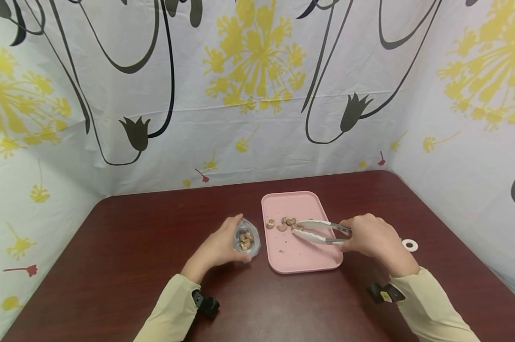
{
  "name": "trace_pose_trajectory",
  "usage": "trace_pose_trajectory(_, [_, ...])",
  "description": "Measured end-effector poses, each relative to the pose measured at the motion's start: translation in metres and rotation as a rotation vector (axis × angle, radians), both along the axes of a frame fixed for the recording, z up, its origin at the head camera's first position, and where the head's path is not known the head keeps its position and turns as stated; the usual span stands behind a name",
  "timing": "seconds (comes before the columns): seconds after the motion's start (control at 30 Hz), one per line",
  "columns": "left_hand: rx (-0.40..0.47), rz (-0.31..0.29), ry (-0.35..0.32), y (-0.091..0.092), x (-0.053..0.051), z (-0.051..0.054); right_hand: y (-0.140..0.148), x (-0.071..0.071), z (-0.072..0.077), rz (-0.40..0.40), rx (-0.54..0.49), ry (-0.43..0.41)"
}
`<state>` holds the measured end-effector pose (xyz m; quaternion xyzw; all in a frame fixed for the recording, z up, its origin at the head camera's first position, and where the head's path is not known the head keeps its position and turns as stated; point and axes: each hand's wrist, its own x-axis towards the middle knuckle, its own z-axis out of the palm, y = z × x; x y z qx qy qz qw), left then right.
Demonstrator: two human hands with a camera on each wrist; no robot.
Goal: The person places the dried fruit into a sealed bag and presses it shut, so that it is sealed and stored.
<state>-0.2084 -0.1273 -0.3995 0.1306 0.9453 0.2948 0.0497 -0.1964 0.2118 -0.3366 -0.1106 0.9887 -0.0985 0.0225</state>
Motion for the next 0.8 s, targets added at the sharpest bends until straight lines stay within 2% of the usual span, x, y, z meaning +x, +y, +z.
trace_pose_trajectory(0.37, [0.001, 0.001, 0.001, 0.0031, 0.0008, -0.0010, 0.0049, 0.0058, 0.0047, 0.003, 0.034, -0.016])
trace_pose_trajectory(0.8, [0.001, 0.007, -0.004, 0.0006, 0.0019, 0.0003, 0.0032, 0.0070, 0.0051, 0.005, 0.053, 0.012])
